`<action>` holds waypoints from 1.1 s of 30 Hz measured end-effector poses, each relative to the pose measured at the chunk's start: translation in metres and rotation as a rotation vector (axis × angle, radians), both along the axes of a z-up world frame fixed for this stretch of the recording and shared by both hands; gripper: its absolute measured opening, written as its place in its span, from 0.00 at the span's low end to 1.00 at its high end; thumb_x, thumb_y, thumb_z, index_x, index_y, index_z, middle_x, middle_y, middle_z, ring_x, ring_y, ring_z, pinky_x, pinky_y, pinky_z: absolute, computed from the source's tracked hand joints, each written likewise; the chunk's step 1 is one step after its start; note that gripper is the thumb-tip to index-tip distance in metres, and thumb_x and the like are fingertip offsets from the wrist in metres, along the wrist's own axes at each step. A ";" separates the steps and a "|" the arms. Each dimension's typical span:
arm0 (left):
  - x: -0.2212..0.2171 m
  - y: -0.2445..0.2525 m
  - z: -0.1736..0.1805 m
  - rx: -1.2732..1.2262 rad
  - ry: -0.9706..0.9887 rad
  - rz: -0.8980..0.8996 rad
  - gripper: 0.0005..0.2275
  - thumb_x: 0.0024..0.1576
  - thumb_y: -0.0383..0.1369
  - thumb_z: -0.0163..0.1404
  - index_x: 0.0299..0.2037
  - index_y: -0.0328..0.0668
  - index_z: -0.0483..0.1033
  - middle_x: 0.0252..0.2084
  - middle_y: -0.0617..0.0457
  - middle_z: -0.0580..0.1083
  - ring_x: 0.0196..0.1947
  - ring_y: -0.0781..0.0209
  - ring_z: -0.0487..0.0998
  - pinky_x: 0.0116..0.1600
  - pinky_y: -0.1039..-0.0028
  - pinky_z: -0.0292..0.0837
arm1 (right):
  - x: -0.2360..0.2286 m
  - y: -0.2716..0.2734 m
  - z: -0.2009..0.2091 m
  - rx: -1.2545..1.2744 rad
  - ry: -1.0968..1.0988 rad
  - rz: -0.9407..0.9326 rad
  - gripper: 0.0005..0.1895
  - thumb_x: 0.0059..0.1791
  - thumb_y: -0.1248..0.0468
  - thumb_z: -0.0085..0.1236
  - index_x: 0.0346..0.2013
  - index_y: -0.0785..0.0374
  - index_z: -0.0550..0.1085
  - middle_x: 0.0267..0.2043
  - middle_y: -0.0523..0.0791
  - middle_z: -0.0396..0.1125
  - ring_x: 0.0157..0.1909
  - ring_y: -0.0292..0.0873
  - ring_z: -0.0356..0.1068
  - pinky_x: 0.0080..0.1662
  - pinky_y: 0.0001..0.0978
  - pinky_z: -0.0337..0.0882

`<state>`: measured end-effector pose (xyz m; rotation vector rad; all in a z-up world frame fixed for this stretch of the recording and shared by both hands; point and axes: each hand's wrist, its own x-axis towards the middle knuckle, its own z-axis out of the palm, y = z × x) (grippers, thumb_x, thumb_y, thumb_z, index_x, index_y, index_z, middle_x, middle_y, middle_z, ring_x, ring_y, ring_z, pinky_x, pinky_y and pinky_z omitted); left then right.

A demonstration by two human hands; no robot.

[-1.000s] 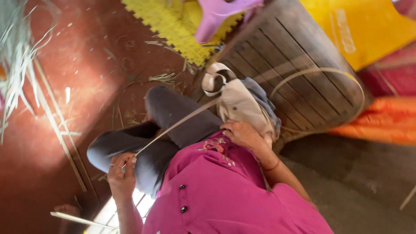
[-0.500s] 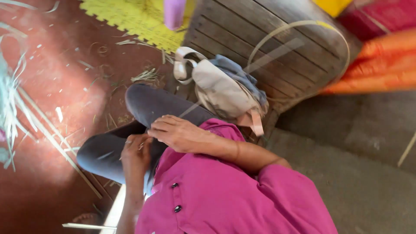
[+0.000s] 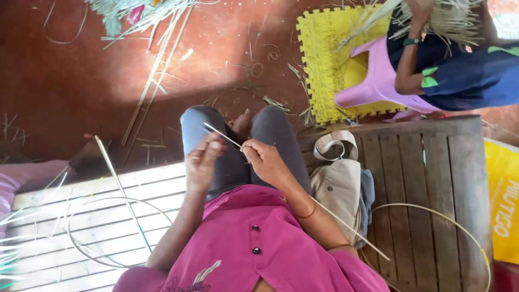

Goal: Assembling a circular fan frame by weaving and tying thin wooden strips together.

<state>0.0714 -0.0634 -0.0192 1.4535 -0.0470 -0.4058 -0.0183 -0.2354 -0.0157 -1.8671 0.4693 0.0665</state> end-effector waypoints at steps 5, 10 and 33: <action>-0.020 -0.028 0.026 -0.057 -0.128 0.007 0.06 0.61 0.25 0.54 0.44 0.29 0.79 0.37 0.42 0.80 0.35 0.61 0.82 0.44 0.74 0.80 | 0.002 0.003 0.047 0.128 -0.098 -0.027 0.09 0.57 0.62 0.51 0.34 0.54 0.78 0.17 0.39 0.64 0.23 0.35 0.61 0.30 0.32 0.69; -0.021 -0.032 0.050 0.048 -0.698 0.033 0.04 0.58 0.20 0.56 0.35 0.32 0.72 0.34 0.45 0.79 0.33 0.48 0.83 0.42 0.65 0.80 | -0.002 0.010 0.069 0.184 -0.089 -0.026 0.15 0.59 0.59 0.51 0.29 0.55 0.77 0.13 0.36 0.58 0.20 0.31 0.54 0.25 0.25 0.63; 0.006 -0.014 0.076 0.008 -0.993 0.164 0.06 0.62 0.22 0.51 0.33 0.26 0.76 0.27 0.42 0.76 0.24 0.47 0.77 0.32 0.61 0.77 | -0.005 0.017 0.057 0.331 -0.185 -0.023 0.12 0.57 0.64 0.55 0.29 0.60 0.77 0.12 0.39 0.57 0.19 0.31 0.54 0.25 0.24 0.60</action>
